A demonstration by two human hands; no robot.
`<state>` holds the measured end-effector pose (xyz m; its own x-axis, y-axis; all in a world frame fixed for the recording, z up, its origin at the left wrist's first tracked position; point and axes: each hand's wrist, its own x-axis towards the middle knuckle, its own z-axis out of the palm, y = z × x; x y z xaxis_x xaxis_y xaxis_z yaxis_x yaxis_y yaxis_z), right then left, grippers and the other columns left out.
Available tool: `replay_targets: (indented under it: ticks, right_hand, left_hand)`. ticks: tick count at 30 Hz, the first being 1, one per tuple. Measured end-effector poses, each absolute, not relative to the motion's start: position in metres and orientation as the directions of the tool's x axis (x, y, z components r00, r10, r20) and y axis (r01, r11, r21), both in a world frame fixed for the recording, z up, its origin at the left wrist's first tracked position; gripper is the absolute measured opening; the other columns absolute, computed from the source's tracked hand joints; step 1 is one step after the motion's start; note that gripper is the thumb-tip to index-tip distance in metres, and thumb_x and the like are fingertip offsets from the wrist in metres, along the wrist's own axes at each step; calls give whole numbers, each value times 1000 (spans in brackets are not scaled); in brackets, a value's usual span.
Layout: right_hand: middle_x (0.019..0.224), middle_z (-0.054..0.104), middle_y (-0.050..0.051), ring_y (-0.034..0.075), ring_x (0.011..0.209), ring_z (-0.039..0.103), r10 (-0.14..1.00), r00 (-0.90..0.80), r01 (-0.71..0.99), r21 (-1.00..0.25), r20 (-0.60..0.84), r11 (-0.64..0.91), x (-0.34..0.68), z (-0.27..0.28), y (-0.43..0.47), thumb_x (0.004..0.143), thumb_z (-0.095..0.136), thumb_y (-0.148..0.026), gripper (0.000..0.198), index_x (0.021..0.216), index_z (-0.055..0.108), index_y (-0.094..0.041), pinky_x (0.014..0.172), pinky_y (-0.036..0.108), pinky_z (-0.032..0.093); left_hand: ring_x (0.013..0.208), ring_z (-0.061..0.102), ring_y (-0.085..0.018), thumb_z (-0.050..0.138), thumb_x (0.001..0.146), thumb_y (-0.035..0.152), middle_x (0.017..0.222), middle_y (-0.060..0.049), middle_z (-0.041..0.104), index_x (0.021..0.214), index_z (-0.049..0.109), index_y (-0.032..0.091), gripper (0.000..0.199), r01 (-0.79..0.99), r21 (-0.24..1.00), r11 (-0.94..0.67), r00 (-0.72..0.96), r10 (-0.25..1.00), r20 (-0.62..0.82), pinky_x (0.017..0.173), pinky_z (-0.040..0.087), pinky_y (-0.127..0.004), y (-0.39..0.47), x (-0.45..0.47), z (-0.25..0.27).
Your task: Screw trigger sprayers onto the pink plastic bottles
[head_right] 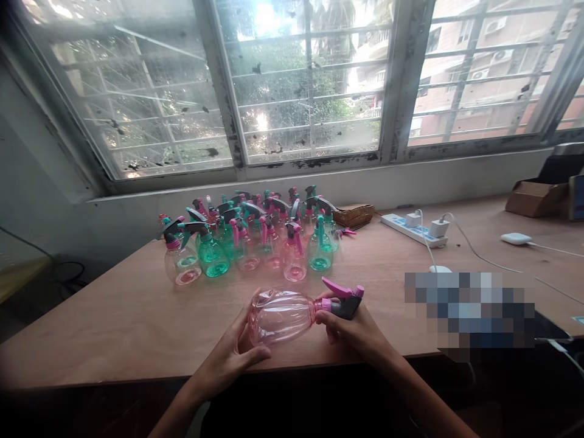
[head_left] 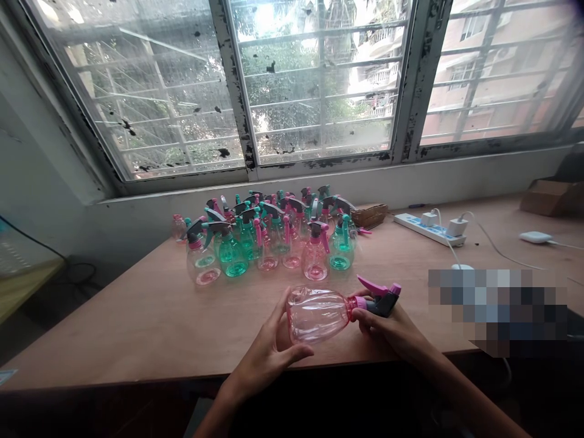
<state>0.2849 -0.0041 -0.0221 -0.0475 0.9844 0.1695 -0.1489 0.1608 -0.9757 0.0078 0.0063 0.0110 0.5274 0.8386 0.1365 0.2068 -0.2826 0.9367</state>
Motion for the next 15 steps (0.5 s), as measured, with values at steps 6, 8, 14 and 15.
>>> replay_targets:
  ticks: [6,8,14,15]
  right_hand:
    - [68,68,1,13,45,55,987,-32,-139,-978,158,152,285,-20,-6,78,83,-53,45,98,60,-19,43,24,39]
    - [72,69,2,13,46,55,986,-36,-145,-977,161,155,284,-19,-6,79,83,-51,44,98,60,-19,44,24,40]
    - [64,65,-1,13,47,55,988,-50,-145,-980,148,139,284,-20,-6,79,84,-49,47,106,60,-18,45,24,40]
    - [63,65,-1,13,47,55,987,-48,-141,-980,151,143,284,-20,-7,79,84,-48,47,106,60,-18,45,23,39]
  left_hand:
    - [153,31,-31,73,90,29,168,-5,27,161,1,42,102,105,952,-287,562,807,181,124,31,-49,6,9,4]
    - [155,24,-31,76,87,27,170,-5,21,161,1,41,106,126,942,-311,544,816,196,126,25,-50,5,10,4]
    - [153,28,-33,78,85,26,170,-9,18,162,8,36,104,119,949,-293,533,825,188,125,29,-49,1,14,11]
    - [153,30,-34,77,85,27,171,-8,18,162,10,37,102,116,948,-296,538,821,191,124,30,-49,2,14,9]
